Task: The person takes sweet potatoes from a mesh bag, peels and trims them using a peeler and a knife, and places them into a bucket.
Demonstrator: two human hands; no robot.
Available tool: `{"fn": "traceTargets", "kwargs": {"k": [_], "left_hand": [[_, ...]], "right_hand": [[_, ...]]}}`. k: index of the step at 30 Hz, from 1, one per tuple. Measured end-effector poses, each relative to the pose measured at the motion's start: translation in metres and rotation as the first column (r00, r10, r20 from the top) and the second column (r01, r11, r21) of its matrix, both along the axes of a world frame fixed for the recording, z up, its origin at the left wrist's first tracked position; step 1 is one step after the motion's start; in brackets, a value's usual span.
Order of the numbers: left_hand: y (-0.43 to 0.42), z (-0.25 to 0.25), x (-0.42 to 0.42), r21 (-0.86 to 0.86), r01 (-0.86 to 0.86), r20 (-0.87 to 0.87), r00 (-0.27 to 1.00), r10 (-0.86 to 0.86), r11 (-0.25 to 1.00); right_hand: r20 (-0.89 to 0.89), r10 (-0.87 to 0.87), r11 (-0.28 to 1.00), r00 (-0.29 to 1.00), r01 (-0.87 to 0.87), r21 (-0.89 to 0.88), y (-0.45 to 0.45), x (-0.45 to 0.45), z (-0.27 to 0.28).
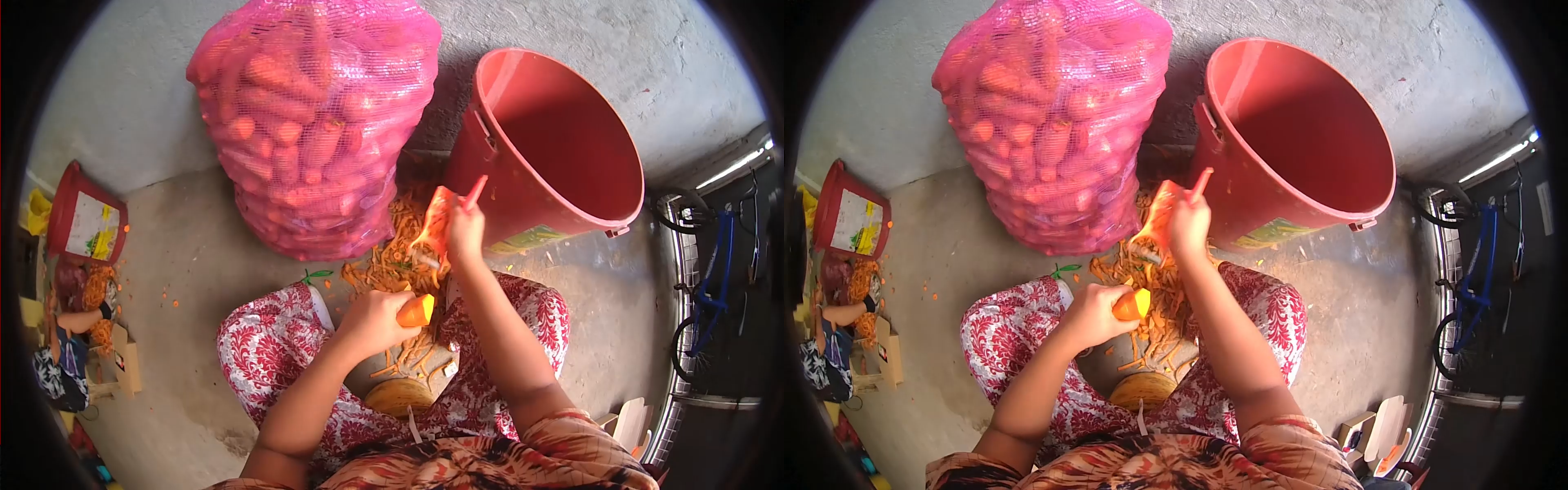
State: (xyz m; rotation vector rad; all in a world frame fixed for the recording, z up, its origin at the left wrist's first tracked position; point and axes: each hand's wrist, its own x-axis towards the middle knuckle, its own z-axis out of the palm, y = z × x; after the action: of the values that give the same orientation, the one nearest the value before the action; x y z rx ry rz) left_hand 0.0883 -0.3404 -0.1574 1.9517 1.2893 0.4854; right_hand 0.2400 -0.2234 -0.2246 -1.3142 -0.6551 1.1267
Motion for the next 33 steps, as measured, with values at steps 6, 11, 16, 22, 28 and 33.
{"fn": "traceTargets", "kwargs": {"k": [6,11,16,22,28,33], "left_hand": [[0.010,0.000,-0.009,-0.033,-0.160,-0.199,0.968,0.151,0.987],[0.009,-0.014,-0.008,-0.044,-0.210,-0.285,0.940,0.189,0.977],[0.002,0.005,-0.003,-0.019,-0.197,-0.215,0.958,0.189,0.980],[0.009,-0.010,-0.006,-0.138,-0.228,0.087,0.967,0.241,0.964],[0.011,-0.012,-0.003,-0.197,-0.257,0.191,0.937,0.294,0.946],[0.013,-0.027,-0.002,-0.205,-0.268,0.292,0.901,0.320,0.941]], "right_hand": [[0.014,0.153,0.987,0.988,-0.154,0.037,-0.015,-0.015,0.028],[0.364,0.158,0.972,0.918,-0.209,0.104,-0.026,-0.030,0.023],[0.293,-0.080,0.992,0.953,0.047,0.119,-0.002,-0.006,-0.003],[-0.016,0.111,0.993,0.994,-0.111,0.026,-0.006,-0.012,0.018],[-0.019,0.155,0.987,0.988,-0.153,0.050,-0.017,-0.015,0.042],[0.127,-0.042,0.994,0.991,0.028,0.109,-0.016,-0.010,0.040]]}}
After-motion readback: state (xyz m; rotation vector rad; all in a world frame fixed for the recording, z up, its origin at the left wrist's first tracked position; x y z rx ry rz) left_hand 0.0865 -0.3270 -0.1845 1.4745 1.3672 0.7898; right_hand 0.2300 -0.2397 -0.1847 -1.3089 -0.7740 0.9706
